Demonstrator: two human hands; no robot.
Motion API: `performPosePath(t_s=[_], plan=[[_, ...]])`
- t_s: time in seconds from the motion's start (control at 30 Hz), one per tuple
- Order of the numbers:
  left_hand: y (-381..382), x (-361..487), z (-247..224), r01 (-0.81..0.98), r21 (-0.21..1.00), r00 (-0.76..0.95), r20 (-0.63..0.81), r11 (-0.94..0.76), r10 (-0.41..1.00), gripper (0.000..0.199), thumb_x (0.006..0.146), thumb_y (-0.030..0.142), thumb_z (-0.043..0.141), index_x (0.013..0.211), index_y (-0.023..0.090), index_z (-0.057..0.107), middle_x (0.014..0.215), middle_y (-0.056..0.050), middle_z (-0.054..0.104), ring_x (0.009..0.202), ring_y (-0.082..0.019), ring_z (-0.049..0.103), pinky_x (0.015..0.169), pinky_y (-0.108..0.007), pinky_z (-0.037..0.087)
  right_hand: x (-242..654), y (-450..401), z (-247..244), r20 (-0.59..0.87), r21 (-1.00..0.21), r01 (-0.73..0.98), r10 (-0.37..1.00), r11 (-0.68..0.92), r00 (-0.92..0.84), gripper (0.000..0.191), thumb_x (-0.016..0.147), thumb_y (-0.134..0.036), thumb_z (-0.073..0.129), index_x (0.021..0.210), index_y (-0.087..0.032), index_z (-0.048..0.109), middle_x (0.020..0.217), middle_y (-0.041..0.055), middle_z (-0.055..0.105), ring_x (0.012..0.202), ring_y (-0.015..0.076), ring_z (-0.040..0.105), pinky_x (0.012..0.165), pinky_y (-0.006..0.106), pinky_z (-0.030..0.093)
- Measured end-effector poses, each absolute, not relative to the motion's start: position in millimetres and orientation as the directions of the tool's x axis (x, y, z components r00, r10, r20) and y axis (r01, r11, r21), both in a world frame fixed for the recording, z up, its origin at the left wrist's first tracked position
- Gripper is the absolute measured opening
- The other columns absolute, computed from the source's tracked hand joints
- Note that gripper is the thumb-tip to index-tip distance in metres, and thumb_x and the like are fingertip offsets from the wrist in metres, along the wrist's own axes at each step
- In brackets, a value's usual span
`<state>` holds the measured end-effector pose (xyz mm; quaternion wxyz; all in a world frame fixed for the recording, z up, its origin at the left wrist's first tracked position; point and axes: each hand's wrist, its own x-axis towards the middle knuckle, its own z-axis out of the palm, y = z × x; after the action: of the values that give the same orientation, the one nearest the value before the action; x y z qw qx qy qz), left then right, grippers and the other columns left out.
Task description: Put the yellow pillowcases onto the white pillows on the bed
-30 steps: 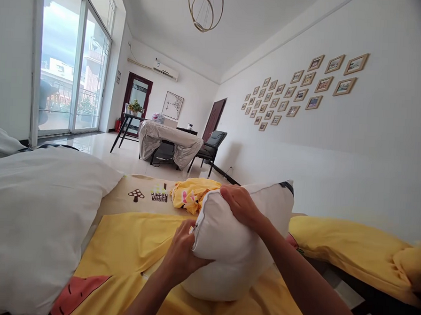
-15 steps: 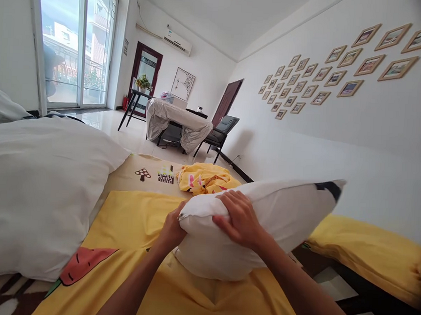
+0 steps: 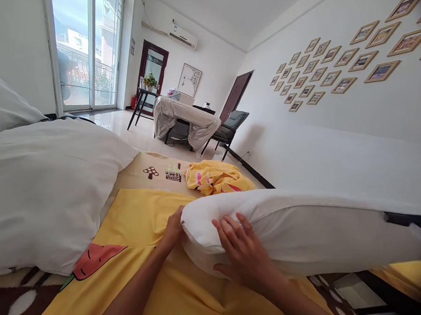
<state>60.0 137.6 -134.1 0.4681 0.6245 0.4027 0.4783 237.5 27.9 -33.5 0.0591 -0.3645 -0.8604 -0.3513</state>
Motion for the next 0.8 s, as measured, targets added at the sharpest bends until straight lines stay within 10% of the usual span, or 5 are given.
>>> performPosePath(t_s=[0.27, 0.43, 0.63, 0.8], plan=[[134, 45, -126, -0.047, 0.998, 0.584, 0.064, -0.045, 0.809, 0.059, 0.056, 0.024, 0.074, 0.112, 0.017, 0.06, 0.106, -0.007, 0.068, 0.097, -0.025, 0.061, 0.082, -0.034, 0.05, 269, 63, -26, 0.607, 0.467, 0.799, 0.519, 0.38, -0.602, 0.044, 0.076, -0.022, 0.051, 0.118, -0.011, 0.046, 0.094, 0.0133, 0.059, 0.089, 0.0272, 0.051, 0.084, 0.046, 0.038], [120, 68, -127, -0.074, 0.995, 0.484, 0.094, -0.066, 0.87, 0.059, 0.051, 0.012, 0.072, 0.109, 0.013, 0.059, 0.121, -0.01, 0.061, 0.115, -0.031, 0.05, 0.099, -0.038, 0.041, 283, 74, -10, 0.73, 0.383, 0.84, 0.43, 0.385, -0.531, 0.025, 0.071, -0.017, 0.048, 0.095, -0.019, 0.045, 0.078, 0.0061, 0.052, 0.075, 0.0249, 0.049, 0.07, 0.04, 0.04], [97, 92, -112, -0.07, 0.99, 0.574, -0.062, 0.125, 0.817, 0.039, 0.075, 0.029, 0.044, 0.111, 0.014, 0.05, 0.085, -0.01, 0.067, 0.064, -0.025, 0.067, 0.048, -0.035, 0.053, 299, 78, 12, 0.778, 0.347, 0.867, 0.407, 0.357, -0.479, 0.019, 0.069, -0.018, 0.05, 0.086, -0.022, 0.041, 0.077, 0.0047, 0.048, 0.073, 0.0241, 0.047, 0.065, 0.038, 0.04], [101, 76, -114, 0.156, 0.977, 0.579, -0.21, 0.146, 0.788, 0.039, 0.085, 0.04, 0.03, 0.105, 0.014, 0.051, 0.061, -0.008, 0.063, 0.054, -0.028, 0.066, 0.044, -0.036, 0.05, 293, 88, 8, 0.715, 0.322, 0.853, 0.485, 0.412, -0.504, 0.019, 0.069, -0.017, 0.05, 0.085, -0.022, 0.04, 0.076, 0.0053, 0.05, 0.073, 0.024, 0.047, 0.066, 0.039, 0.042]])
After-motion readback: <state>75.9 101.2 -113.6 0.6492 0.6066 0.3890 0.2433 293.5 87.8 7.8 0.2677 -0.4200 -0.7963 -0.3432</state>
